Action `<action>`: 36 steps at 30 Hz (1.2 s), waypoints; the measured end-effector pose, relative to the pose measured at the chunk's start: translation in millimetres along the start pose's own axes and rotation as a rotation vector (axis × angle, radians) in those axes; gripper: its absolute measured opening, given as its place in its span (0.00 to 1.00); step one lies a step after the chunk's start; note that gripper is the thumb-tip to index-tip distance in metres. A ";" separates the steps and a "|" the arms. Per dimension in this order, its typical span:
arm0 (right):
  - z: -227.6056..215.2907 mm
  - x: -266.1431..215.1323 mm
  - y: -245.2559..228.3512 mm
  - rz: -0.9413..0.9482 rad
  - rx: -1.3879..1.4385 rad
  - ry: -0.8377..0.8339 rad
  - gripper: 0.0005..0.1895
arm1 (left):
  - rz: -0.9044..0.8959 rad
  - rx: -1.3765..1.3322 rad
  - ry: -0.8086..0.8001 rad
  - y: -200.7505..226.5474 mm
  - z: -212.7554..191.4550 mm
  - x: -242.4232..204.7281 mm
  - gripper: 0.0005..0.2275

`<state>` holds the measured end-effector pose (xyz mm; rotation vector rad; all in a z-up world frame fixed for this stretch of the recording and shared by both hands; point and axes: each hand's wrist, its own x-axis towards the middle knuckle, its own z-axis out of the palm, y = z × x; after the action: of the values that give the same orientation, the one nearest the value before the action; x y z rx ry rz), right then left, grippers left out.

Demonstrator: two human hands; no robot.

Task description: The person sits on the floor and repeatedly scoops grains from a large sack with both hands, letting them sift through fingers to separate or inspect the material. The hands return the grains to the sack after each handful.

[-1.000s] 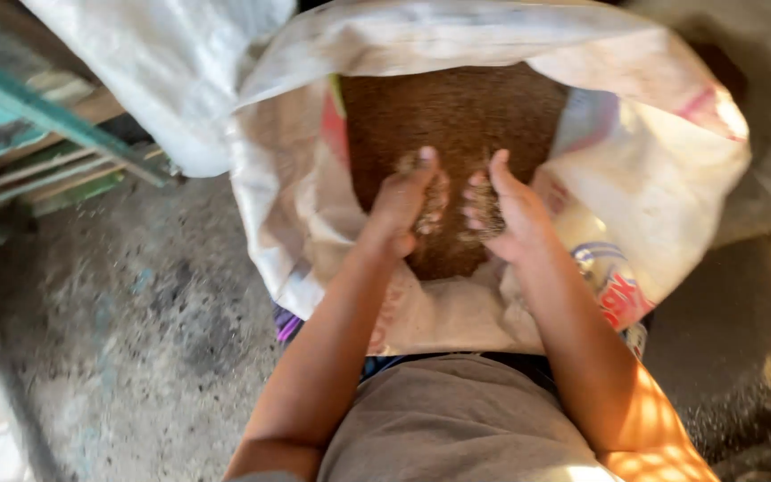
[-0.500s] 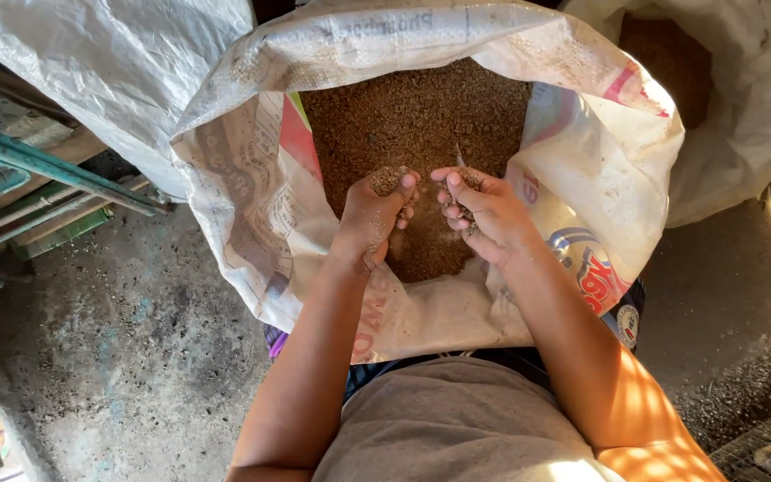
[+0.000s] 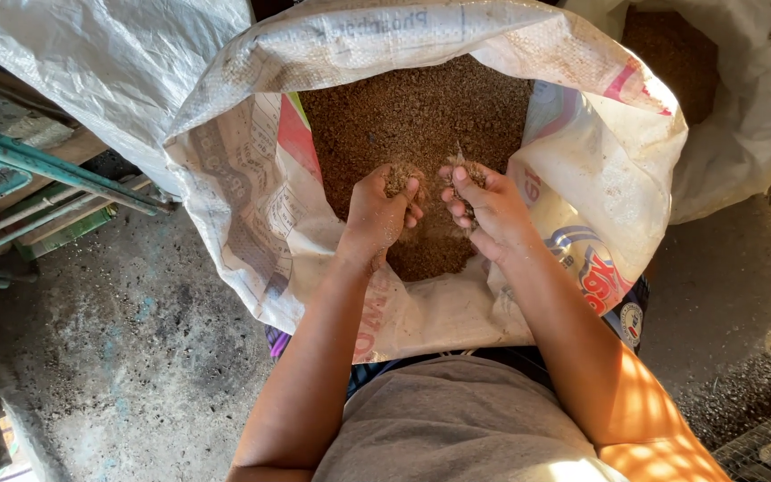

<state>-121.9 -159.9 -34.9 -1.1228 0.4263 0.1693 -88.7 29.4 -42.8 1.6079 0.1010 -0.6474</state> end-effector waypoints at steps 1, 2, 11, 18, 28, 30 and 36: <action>1.2 -0.8 -3.0 0.001 0.001 0.001 0.19 | -0.001 0.001 -0.001 -3.0 1.9 3.0 0.33; 2.5 -1.5 -6.2 -0.001 -0.058 -0.013 0.20 | 0.035 -0.001 0.021 -5.9 3.6 6.1 0.33; 35.6 -26.6 -36.6 0.020 -0.159 0.024 0.28 | 0.098 0.126 0.000 33.7 3.0 -18.3 0.16; -17.8 39.7 48.8 -0.020 -0.613 0.200 0.29 | -0.007 0.618 0.083 -10.5 15.2 32.1 0.20; -125.5 81.3 113.0 0.126 -1.508 0.203 0.09 | -0.259 1.230 0.044 -163.4 -10.8 81.5 0.16; -112.0 77.6 125.9 0.106 -1.695 0.088 0.13 | -0.341 1.350 -0.007 -183.9 2.7 98.7 0.28; -43.8 41.4 115.8 0.285 -1.532 0.088 0.22 | -0.530 0.991 0.055 -127.6 19.3 78.8 0.34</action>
<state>-134.7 -152.7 -164.6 -2.5691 0.5246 0.7805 -84.5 7.8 -192.4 2.5909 0.2837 -1.1697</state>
